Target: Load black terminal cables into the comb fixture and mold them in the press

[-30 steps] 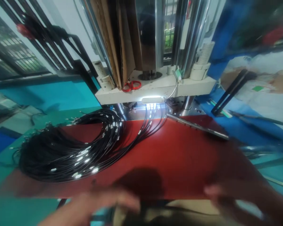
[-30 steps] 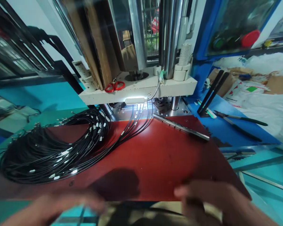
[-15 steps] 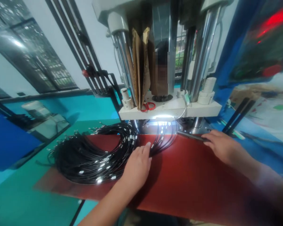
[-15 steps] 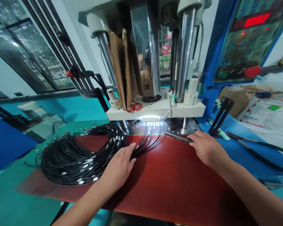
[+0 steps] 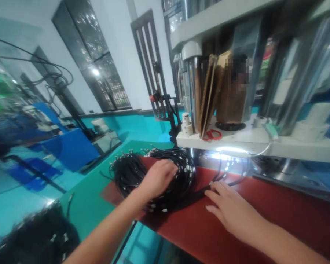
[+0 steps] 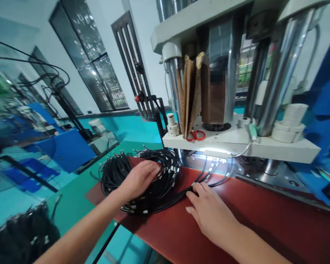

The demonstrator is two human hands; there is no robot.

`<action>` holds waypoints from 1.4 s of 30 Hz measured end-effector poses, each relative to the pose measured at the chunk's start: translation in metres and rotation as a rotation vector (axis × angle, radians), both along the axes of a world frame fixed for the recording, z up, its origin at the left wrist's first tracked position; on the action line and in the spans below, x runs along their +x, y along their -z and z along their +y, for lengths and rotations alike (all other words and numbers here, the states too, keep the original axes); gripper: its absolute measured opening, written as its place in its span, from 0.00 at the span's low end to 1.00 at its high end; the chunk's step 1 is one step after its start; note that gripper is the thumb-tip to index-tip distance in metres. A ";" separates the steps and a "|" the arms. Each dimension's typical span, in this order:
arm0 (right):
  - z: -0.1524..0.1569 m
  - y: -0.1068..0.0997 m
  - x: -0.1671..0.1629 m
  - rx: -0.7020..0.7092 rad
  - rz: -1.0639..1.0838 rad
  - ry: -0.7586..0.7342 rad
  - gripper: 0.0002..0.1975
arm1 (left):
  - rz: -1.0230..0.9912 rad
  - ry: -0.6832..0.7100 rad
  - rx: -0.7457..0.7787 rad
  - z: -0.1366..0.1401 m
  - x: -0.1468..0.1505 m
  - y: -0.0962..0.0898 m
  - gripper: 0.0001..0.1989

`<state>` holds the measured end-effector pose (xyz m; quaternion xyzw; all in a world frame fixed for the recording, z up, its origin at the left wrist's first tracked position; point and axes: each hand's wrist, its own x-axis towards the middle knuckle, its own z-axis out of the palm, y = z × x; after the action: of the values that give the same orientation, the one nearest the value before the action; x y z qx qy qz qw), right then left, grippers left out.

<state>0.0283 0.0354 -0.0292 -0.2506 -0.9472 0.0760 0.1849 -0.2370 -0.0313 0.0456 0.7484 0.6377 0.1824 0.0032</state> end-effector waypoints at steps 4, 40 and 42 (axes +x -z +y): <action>0.000 0.022 -0.008 0.118 0.055 0.021 0.15 | 0.037 -0.055 -0.154 0.003 -0.102 0.002 0.23; -0.003 0.028 0.003 0.082 0.078 0.080 0.17 | 0.537 0.382 -0.449 -0.040 -0.185 -0.007 0.28; -0.004 0.026 0.003 0.083 0.076 0.075 0.17 | 0.534 0.347 -0.445 -0.044 -0.183 -0.008 0.26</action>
<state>0.0310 0.0319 -0.0555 -0.2752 -0.9318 0.0391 0.2335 -0.4203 -0.0750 0.0532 0.8472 0.5041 -0.1650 0.0300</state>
